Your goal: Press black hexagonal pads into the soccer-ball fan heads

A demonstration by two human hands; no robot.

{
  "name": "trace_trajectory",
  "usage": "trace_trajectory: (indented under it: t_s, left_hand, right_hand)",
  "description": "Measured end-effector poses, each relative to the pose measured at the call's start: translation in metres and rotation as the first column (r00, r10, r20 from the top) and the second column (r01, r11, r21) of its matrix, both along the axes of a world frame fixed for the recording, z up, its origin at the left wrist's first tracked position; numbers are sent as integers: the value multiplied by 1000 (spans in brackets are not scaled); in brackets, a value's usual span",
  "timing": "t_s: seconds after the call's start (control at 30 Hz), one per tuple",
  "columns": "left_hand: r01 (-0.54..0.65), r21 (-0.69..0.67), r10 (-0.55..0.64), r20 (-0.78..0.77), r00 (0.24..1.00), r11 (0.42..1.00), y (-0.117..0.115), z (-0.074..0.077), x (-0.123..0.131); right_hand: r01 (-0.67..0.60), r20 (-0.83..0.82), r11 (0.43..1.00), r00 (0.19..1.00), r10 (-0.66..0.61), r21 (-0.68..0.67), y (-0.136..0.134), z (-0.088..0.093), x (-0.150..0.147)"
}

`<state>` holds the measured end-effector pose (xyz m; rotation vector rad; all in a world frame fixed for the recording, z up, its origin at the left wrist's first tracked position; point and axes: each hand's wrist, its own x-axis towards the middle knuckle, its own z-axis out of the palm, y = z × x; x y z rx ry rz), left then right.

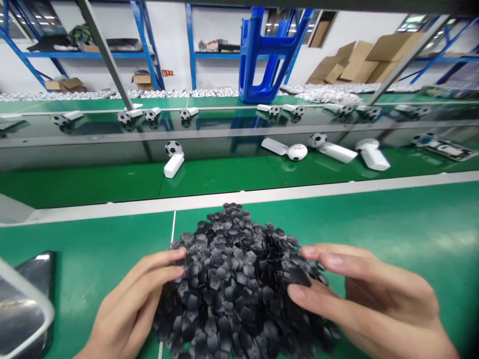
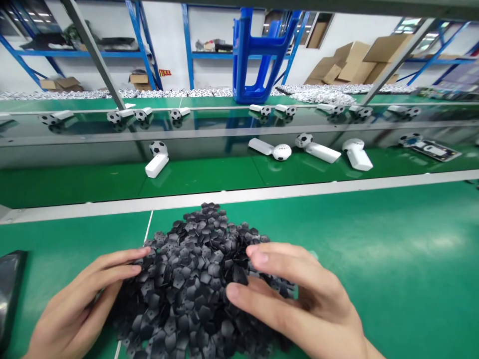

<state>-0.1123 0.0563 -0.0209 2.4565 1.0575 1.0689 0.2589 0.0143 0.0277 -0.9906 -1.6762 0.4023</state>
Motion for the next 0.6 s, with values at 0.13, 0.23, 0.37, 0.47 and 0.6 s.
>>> trace_trajectory:
  t_s: [0.13, 0.23, 0.37, 0.47, 0.6]
  left_hand:
    - [-13, -14, 13, 15, 1000, 1000, 0, 2, 3]
    - [-13, -30, 14, 35, 999, 999, 0, 1, 5]
    - [-16, -52, 19, 67, 998, 999, 3, 2, 2]
    - [-11, -47, 14, 64, 998, 999, 5, 3, -7]
    - [84, -20, -84, -10, 996, 996, -16, 0, -12]
  right_hand:
    - [-1, 105, 1000, 994, 4, -23, 6, 5, -4]
    - [-36, 293, 997, 956, 15, 67, 18, 9, -3]
    - [-120, 432, 976, 901, 30, 184, 30, 8, 8]
    - [51, 359, 984, 927, -110, 170, 39, 0, 21]
    - [351, 172, 936, 921, -350, 27, 55, -15, 40]
